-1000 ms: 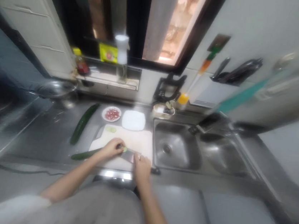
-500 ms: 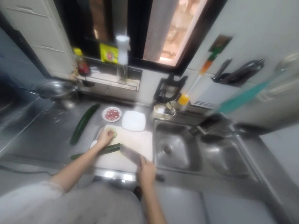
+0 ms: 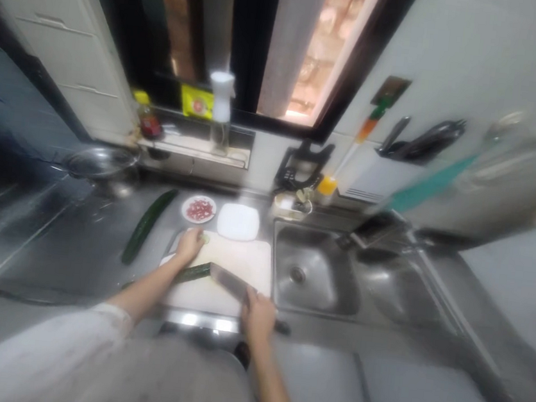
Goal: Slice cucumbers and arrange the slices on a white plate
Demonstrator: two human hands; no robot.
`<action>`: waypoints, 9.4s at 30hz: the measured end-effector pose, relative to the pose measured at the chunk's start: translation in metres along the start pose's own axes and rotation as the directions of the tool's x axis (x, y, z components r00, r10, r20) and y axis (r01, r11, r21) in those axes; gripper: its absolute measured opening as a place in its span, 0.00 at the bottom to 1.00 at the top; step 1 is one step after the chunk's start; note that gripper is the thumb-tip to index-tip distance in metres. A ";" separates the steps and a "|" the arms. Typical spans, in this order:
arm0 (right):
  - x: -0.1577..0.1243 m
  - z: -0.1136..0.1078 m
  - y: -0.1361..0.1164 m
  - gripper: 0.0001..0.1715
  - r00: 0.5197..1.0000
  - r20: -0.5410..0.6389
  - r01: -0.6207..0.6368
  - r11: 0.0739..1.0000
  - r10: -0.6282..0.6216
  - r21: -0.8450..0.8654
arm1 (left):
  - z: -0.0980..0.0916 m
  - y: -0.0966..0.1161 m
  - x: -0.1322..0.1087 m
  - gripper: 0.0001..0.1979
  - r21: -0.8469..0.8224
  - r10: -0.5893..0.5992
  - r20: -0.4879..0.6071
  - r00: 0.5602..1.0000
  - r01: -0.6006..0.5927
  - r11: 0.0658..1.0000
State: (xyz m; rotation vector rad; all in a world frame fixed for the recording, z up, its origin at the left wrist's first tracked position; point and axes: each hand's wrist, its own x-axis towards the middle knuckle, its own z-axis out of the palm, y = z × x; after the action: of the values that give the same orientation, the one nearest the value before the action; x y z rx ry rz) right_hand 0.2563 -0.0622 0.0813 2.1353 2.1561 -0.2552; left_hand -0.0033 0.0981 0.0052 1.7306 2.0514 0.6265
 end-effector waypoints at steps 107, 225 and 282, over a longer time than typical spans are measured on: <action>0.040 -0.022 -0.090 0.20 0.971 0.216 0.053 0.976 -0.099 0.209 | 0.003 -0.013 -0.096 0.12 -0.037 0.610 -0.013 0.792 -0.610 0.791; 0.013 -0.007 -0.078 0.18 0.941 0.326 0.065 0.993 -0.093 0.096 | 0.003 -0.014 -0.095 0.12 -0.022 0.629 -0.008 0.778 -0.629 0.777; 0.022 0.007 -0.077 0.19 0.955 0.280 0.080 0.994 -0.099 0.078 | 0.009 -0.012 -0.094 0.12 -0.007 0.629 -0.046 0.776 -0.630 0.777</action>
State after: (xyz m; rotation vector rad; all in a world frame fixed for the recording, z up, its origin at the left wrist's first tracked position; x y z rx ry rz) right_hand 0.1783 -0.0419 0.0744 1.8959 2.1034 -0.6084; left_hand 0.0077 0.0049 -0.0085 2.4212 1.4325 0.8733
